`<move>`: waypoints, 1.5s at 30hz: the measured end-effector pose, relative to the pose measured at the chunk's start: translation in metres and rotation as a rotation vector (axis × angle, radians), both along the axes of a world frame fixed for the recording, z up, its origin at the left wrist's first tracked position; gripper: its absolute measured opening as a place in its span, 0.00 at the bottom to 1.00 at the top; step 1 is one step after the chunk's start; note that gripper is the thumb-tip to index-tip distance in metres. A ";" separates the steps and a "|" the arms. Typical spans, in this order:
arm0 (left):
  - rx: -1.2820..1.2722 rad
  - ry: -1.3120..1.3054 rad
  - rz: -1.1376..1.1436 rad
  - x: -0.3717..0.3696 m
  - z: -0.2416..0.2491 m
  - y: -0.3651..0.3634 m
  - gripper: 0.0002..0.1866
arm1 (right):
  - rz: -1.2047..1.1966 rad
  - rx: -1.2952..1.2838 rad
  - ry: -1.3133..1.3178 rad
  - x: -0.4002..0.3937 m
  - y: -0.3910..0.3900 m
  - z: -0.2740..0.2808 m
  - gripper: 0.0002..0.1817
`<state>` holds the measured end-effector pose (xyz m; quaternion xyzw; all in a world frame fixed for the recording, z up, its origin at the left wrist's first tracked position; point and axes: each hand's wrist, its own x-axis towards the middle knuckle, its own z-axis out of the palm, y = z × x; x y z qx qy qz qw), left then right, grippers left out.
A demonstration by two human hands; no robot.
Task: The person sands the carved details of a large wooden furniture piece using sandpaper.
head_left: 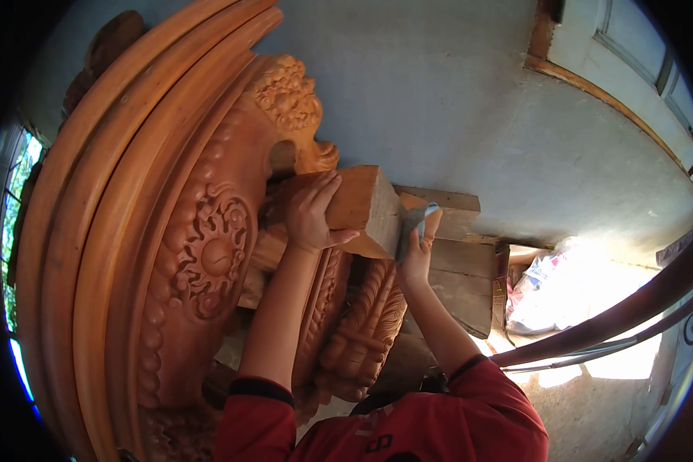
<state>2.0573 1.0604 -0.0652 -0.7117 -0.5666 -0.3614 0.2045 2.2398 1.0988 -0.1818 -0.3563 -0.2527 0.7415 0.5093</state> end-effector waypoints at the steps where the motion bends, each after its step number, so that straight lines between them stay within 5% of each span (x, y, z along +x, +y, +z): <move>1: 0.008 0.007 0.003 -0.001 -0.001 -0.001 0.50 | -0.011 -0.009 0.000 0.000 -0.002 -0.020 0.22; 5: 0.030 -0.001 0.008 -0.001 -0.002 -0.002 0.49 | 0.088 -0.079 -0.059 0.040 -0.030 0.007 0.21; 7: 0.022 -0.024 0.014 -0.001 -0.003 -0.003 0.47 | 0.148 0.041 -0.525 0.061 -0.035 0.035 0.18; 8: 0.042 -0.031 0.025 -0.002 -0.004 -0.003 0.47 | 0.154 0.063 -0.533 0.067 -0.033 0.050 0.18; 10: -0.033 -0.066 0.007 -0.003 -0.006 -0.007 0.49 | 0.002 0.614 -0.605 0.077 -0.027 0.083 0.18; 14: -0.145 -0.167 0.031 0.000 0.006 -0.021 0.50 | 0.166 0.817 -0.910 0.070 -0.012 0.159 0.16; 16: -0.107 -0.017 0.175 0.004 0.008 -0.040 0.49 | 0.080 1.377 -0.850 0.045 -0.012 0.184 0.16; 17: -0.098 -0.025 0.190 0.003 0.000 -0.049 0.49 | 0.093 1.392 -0.846 0.034 -0.009 0.193 0.16; 19: -0.065 -0.161 0.357 -0.007 -0.029 -0.062 0.43 | 0.524 1.227 -1.186 0.015 -0.007 0.205 0.18; 22: -0.047 -0.174 0.381 -0.012 -0.043 -0.066 0.41 | 0.527 1.569 -1.296 -0.015 0.004 0.183 0.21; 24: -0.051 -0.190 0.369 -0.019 -0.053 -0.062 0.40 | 0.646 1.540 -1.426 -0.028 0.003 0.184 0.23; 27: -0.011 -0.136 0.430 -0.023 -0.067 -0.052 0.42 | 0.489 1.598 -1.626 -0.046 0.008 0.181 0.23; 32: 0.179 -0.126 0.449 -0.026 -0.083 -0.037 0.41 | 0.818 1.364 -1.751 -0.072 0.036 0.203 0.19; 38: 0.193 -0.093 0.458 -0.033 -0.093 -0.032 0.42 | 0.356 1.915 -1.599 -0.031 0.000 0.172 0.17; 45: 0.277 -0.122 0.403 -0.033 -0.092 -0.029 0.43 | 0.424 1.698 -1.712 -0.084 0.030 0.182 0.18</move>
